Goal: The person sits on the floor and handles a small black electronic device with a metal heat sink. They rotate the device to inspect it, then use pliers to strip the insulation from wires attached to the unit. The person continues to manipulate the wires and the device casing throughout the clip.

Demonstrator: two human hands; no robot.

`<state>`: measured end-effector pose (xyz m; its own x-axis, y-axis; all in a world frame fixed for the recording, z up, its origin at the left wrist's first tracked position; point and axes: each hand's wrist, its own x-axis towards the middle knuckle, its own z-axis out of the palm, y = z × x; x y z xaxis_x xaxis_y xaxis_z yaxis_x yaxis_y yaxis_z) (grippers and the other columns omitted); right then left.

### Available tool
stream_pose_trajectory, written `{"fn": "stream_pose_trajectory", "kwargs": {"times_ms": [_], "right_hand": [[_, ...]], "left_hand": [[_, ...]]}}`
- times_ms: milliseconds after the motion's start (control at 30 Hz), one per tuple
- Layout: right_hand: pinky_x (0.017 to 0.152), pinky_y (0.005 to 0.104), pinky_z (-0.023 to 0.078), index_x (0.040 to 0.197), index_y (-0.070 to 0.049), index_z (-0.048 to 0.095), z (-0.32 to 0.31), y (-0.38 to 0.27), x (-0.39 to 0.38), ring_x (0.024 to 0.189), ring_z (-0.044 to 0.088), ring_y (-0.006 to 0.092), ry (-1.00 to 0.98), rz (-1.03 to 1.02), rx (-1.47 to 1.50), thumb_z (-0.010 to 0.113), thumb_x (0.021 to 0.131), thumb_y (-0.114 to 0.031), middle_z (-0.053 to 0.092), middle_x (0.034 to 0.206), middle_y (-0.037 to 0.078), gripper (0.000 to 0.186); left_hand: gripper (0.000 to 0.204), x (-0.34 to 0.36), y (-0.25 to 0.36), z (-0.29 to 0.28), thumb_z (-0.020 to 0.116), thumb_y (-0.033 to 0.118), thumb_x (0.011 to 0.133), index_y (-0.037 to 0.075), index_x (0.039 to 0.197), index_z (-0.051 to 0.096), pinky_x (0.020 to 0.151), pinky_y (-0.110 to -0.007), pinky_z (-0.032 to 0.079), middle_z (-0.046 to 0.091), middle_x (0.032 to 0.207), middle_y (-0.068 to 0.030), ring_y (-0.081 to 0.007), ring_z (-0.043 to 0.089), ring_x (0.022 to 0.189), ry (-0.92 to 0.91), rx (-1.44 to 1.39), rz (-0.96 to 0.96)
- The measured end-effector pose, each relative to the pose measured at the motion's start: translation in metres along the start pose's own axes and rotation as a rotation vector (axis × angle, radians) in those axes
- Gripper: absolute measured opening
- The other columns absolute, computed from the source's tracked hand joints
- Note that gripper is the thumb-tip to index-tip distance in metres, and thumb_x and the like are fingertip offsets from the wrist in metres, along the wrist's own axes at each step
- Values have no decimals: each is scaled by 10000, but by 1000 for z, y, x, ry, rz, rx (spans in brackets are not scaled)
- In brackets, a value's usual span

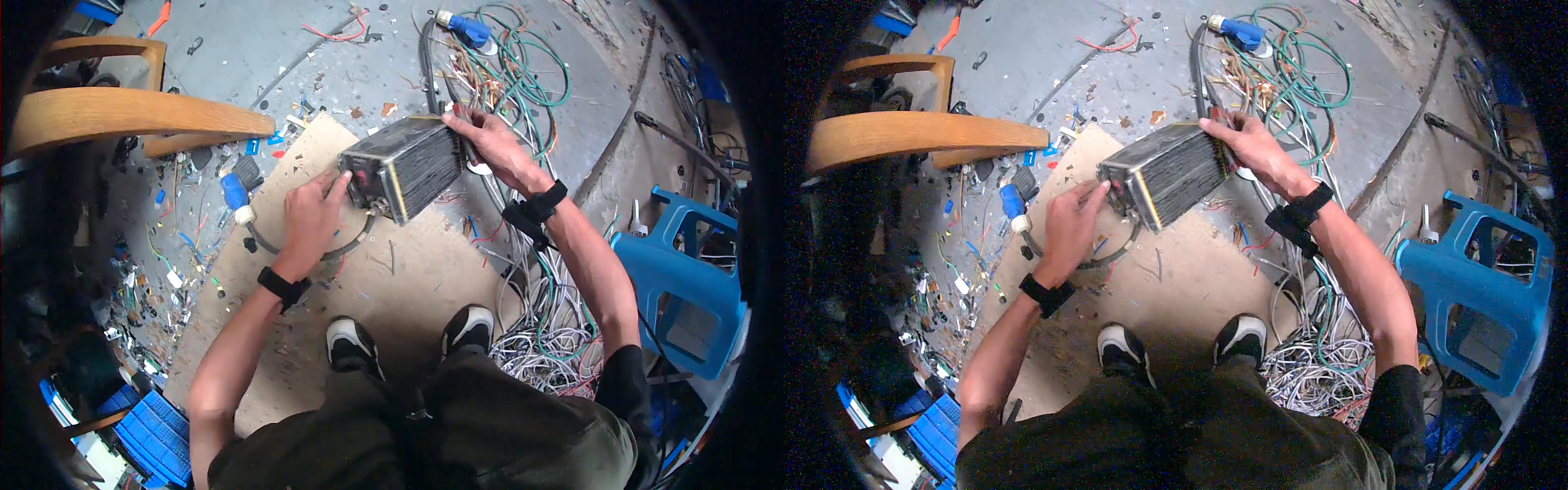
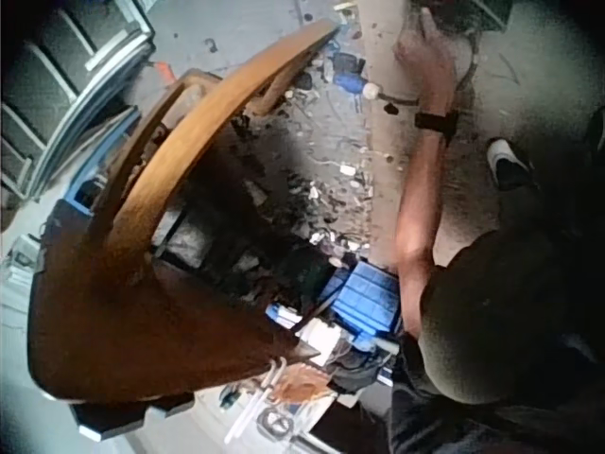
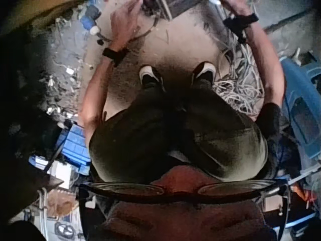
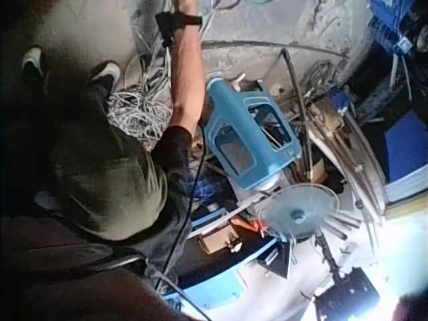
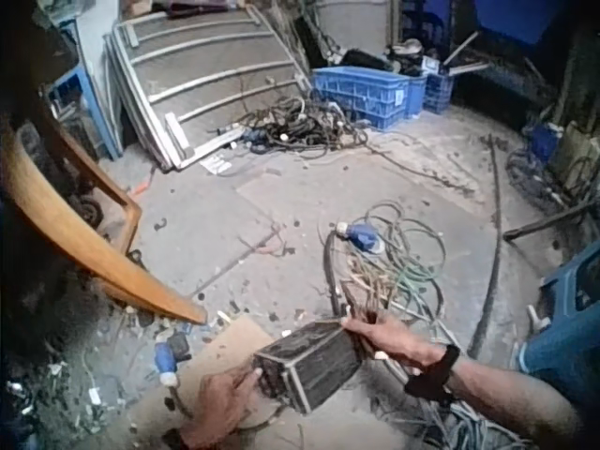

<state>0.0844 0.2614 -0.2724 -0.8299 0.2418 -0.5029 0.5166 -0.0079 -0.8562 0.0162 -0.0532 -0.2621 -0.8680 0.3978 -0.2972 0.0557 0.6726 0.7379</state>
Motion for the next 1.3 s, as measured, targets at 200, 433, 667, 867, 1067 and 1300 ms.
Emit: {"fn": "stream_pose_trajectory", "kwargs": {"times_ms": [200,433,667,867,1067,1300], "right_hand": [[630,266,420,1247,20,627,21,-13,23,755,518,78,27,-61,-105,720,977,-499,594,929,-9,592],[962,334,467,1342,88,589,15,-11,38,1088,620,199,9,29,-86,755,938,-526,674,1200,137,753],[994,340,454,1349,79,599,20,-16,40,1123,609,197,31,50,-151,745,940,-547,673,1248,140,762],[1001,343,451,1338,81,622,22,-18,44,1115,611,199,37,40,-184,745,934,-566,686,1224,137,773],[896,326,463,1296,59,661,20,-19,49,1022,600,159,25,56,-216,753,933,-542,691,1164,91,708],[643,269,398,1241,41,701,27,-37,43,788,523,79,-52,-11,-172,762,941,-402,680,991,18,538]], "left_hand": [[304,-16,-19,-7,741,175,943,24,1202,689,892,-413,562,742,1092,-177,-307,731,1002,93,-11,301],[425,-30,1,4,833,241,876,46,1225,686,898,-395,553,729,1109,-151,-297,714,1033,29,19,368],[372,-21,1,-4,819,194,882,-1,1176,700,813,-423,538,675,957,-166,-326,649,897,83,118,564],[353,-16,-4,-4,782,132,894,-37,1188,684,837,-422,529,671,953,-172,-324,628,915,113,233,668],[355,-11,-13,-2,770,114,899,-66,1190,675,860,-416,530,678,973,-180,-328,629,949,125,232,675],[380,-11,-34,-1,749,180,936,-94,1193,691,941,-432,529,712,1088,-233,-367,648,1056,125,203,482]]}}
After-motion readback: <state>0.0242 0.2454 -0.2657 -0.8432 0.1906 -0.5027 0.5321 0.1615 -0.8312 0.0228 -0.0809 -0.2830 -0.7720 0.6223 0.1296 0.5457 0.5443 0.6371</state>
